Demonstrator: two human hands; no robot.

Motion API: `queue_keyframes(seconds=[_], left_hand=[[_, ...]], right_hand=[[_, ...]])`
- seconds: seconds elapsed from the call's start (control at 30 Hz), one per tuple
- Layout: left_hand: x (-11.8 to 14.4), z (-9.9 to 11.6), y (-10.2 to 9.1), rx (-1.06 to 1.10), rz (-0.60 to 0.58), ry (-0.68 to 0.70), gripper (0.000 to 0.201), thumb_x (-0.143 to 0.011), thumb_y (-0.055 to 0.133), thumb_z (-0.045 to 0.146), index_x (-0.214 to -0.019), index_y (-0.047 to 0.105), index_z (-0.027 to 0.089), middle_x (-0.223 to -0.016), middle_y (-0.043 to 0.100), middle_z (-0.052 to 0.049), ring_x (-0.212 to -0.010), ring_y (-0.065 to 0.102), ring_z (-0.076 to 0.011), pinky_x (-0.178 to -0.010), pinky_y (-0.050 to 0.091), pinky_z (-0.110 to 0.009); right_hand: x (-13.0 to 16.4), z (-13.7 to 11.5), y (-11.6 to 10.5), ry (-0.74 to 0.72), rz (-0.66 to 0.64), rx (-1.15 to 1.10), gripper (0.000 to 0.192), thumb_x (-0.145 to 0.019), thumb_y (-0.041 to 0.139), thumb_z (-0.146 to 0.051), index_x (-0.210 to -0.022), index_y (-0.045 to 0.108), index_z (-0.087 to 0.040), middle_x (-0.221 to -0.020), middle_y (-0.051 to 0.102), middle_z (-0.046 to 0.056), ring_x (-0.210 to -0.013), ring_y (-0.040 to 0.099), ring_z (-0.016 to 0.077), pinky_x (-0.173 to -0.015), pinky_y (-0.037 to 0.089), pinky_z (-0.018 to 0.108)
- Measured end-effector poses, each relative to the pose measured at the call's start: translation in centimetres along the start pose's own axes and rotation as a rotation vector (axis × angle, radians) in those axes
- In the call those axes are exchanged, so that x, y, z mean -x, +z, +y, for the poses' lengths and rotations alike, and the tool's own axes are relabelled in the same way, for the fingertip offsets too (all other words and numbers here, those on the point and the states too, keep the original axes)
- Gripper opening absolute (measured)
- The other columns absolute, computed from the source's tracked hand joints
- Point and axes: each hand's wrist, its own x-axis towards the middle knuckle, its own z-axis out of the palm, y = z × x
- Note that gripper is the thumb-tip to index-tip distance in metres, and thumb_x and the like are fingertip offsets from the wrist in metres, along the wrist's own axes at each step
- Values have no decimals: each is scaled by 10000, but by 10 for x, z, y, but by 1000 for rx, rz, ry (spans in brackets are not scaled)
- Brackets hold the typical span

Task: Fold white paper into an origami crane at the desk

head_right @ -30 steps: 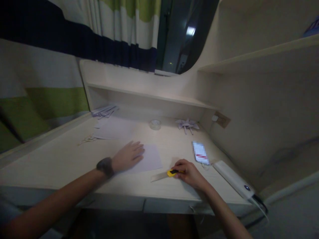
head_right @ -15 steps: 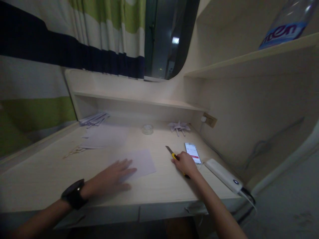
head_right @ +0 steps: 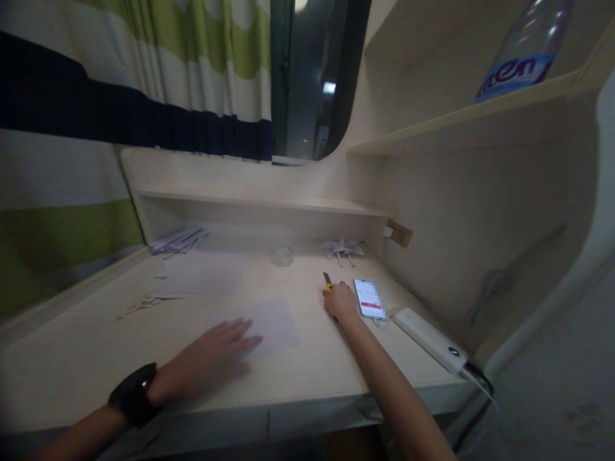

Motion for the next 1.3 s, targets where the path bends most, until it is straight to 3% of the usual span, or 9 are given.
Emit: queue_keyframes(seconds=[0.17, 0.27, 0.3, 0.43, 0.57, 0.7, 1.0, 1.3], left_hand=[[1, 3, -1, -11, 30, 16, 475, -897, 372, 556, -1331, 431, 372, -1448, 367, -42, -1293, 382, -270, -1038, 313, -462], [3, 7, -1, -36, 30, 6, 460, -908, 362, 536, -1328, 435, 362, -1435, 388, -53, -1289, 390, -268, -1026, 340, -453], [3, 7, 1, -46, 30, 4, 456, -913, 360, 525, -1331, 432, 356, -1432, 393, -57, -1289, 390, -270, -1024, 344, -456], [3, 9, 13, -104, 40, 34, 426, -933, 365, 445, -1337, 422, 321, -1395, 441, -76, -1270, 408, -296, -1009, 353, -504], [1, 13, 21, -195, 22, 48, 408, -932, 386, 370, -1326, 432, 272, -1355, 478, -102, -1230, 443, -331, -962, 394, -533], [3, 18, 20, -230, 25, 35, 402, -926, 403, 332, -1314, 441, 237, -1337, 493, -113, -1201, 466, -338, -952, 405, -535], [-2, 36, 27, -228, 95, -82, 360, -930, 370, 300, -1234, 512, 169, -1292, 531, -147, -1170, 504, -307, -968, 402, -519], [-14, 61, 26, -184, 68, -174, 336, -900, 396, 223, -1183, 554, 135, -1254, 553, -185, -1175, 493, -338, -956, 380, -569]], right_hand=[[9, -8, -9, -39, 51, -20, 373, -915, 431, -328, -999, 656, -43, -1029, 612, 220, -961, 585, 239, -800, 397, 279], [18, -24, -16, -75, 57, -213, 325, -917, 420, -276, -1010, 643, -59, -1067, 598, 218, -964, 572, 230, -798, 382, 282], [22, -30, -18, -95, 27, -347, 307, -910, 427, -267, -957, 656, -67, -1038, 612, 210, -945, 575, 226, -788, 380, 280], [34, -57, -23, -174, -112, -546, 273, -868, 479, -290, -737, 664, -139, -744, 658, 78, -743, 598, 165, -634, 387, 225], [41, -77, -25, -176, -246, -736, 233, -829, 523, -281, -708, 644, -122, -582, 595, 22, -541, 533, 107, -517, 363, 193], [43, -86, -25, -162, -309, -845, 210, -804, 543, -275, -714, 633, -108, -528, 546, -4, -460, 467, 77, -471, 356, 180], [38, -97, -30, -145, -385, -910, 256, -786, 572, -340, -678, 613, -112, -509, 514, -15, -470, 460, 82, -457, 357, 185], [21, -112, -39, -153, -490, -768, 267, -768, 634, -351, -655, 586, -114, -493, 516, -8, -429, 474, 78, -443, 383, 187]])
